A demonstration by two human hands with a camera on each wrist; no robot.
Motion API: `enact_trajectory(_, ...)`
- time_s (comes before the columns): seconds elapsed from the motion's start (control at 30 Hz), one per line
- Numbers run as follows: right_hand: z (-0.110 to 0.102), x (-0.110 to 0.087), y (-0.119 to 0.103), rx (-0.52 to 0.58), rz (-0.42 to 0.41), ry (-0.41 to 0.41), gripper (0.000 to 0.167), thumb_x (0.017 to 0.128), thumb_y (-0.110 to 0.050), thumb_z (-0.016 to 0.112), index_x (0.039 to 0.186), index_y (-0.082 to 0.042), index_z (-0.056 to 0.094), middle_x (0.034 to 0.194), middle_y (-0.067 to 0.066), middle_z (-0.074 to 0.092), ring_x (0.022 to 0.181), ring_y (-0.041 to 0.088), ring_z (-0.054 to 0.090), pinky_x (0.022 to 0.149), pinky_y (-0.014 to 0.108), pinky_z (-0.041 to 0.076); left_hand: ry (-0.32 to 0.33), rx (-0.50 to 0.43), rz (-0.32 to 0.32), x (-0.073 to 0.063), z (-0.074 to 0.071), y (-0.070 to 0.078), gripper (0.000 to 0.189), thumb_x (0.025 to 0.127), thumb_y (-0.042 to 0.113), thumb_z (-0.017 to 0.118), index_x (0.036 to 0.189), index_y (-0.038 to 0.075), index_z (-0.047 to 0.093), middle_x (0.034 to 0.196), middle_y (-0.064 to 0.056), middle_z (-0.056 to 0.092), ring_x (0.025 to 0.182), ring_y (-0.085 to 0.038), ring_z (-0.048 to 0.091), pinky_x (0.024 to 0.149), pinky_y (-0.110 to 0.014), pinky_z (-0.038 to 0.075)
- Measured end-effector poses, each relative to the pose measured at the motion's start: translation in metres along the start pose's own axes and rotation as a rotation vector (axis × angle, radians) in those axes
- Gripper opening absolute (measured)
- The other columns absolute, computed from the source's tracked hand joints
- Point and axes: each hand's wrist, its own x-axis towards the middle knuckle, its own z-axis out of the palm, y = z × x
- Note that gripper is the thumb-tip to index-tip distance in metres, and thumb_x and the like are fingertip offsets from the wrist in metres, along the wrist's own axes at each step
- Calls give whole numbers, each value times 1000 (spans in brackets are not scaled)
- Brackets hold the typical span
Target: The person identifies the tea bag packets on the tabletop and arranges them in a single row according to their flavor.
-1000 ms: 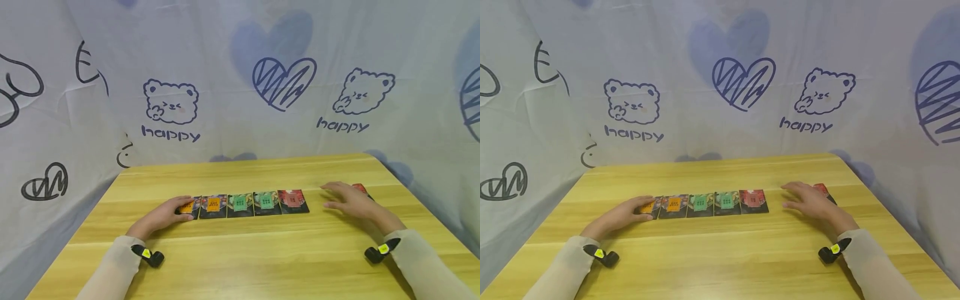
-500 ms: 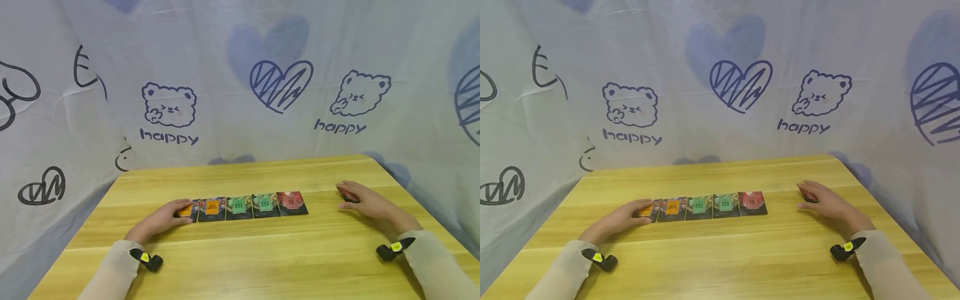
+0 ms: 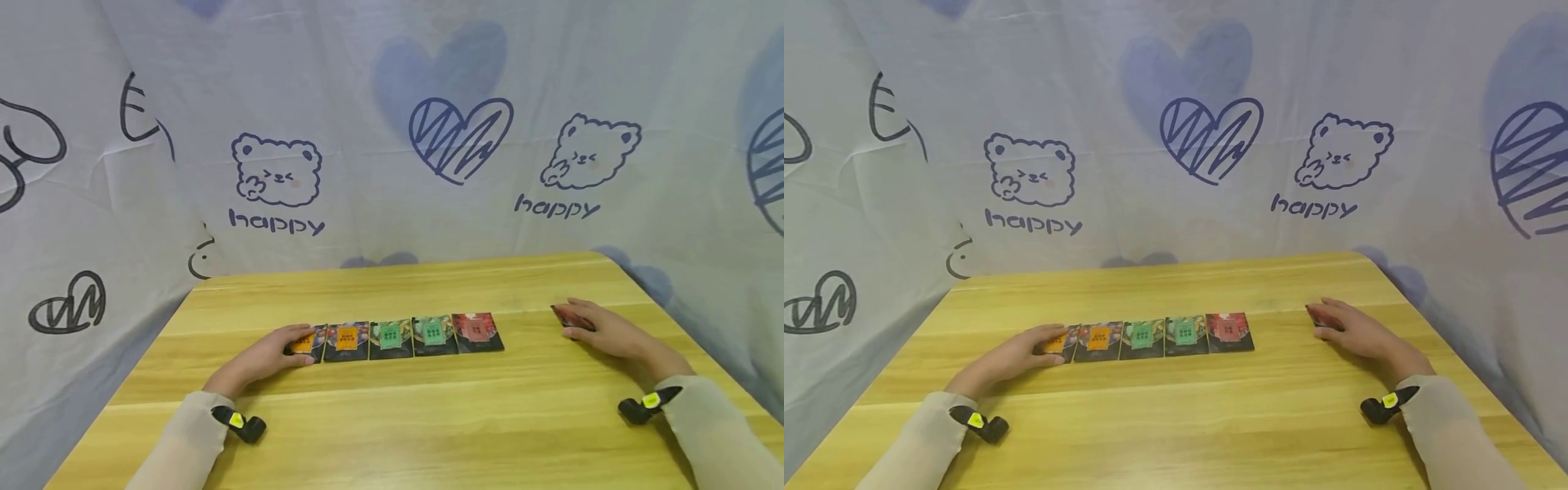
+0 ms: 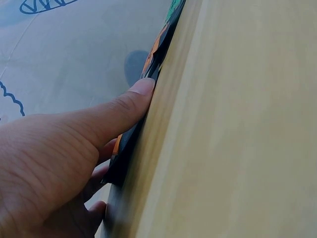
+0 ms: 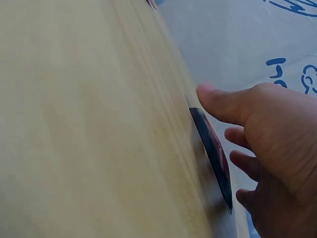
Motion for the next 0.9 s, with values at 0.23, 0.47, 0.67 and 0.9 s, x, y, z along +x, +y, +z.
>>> enact_trajectory(0.23, -1, -2, 4, -39, -50, 35, 45, 101, -18, 57, 138, 6, 50, 142, 38, 35, 129, 58, 31, 97, 70, 31, 5, 1, 7, -2, 0, 3, 76, 91, 45, 67, 149, 3, 41, 151, -24, 35, 138, -46, 29, 110, -60, 26)
enact_trajectory(0.47, -1, -1, 8, -68, -11, 38, 52, 99, -29, 60, 140, 2, 50, 140, 34, 41, 125, 54, 40, 96, 66, 37, 6, -5, -19, -4, -1, 2, 76, 92, 44, 67, 150, 4, 39, 152, -23, 34, 139, -45, 28, 110, -60, 26)
enact_trajectory(0.67, -4, -2, 9, -115, -7, 83, 54, 95, -32, 66, 134, 5, 55, 130, 33, 50, 117, 52, 49, 91, 65, 42, 5, -9, -9, -3, 0, 3, 76, 91, 47, 66, 150, 5, 40, 152, -23, 34, 139, -45, 28, 110, -60, 26)
enact_trajectory(0.9, -1, -1, 9, -158, -21, 108, 53, 93, -32, 69, 128, 6, 60, 124, 34, 53, 111, 50, 52, 88, 63, 44, 6, -11, -22, -4, -1, 1, 75, 91, 46, 67, 150, 7, 40, 154, -21, 32, 140, -44, 27, 111, -60, 25)
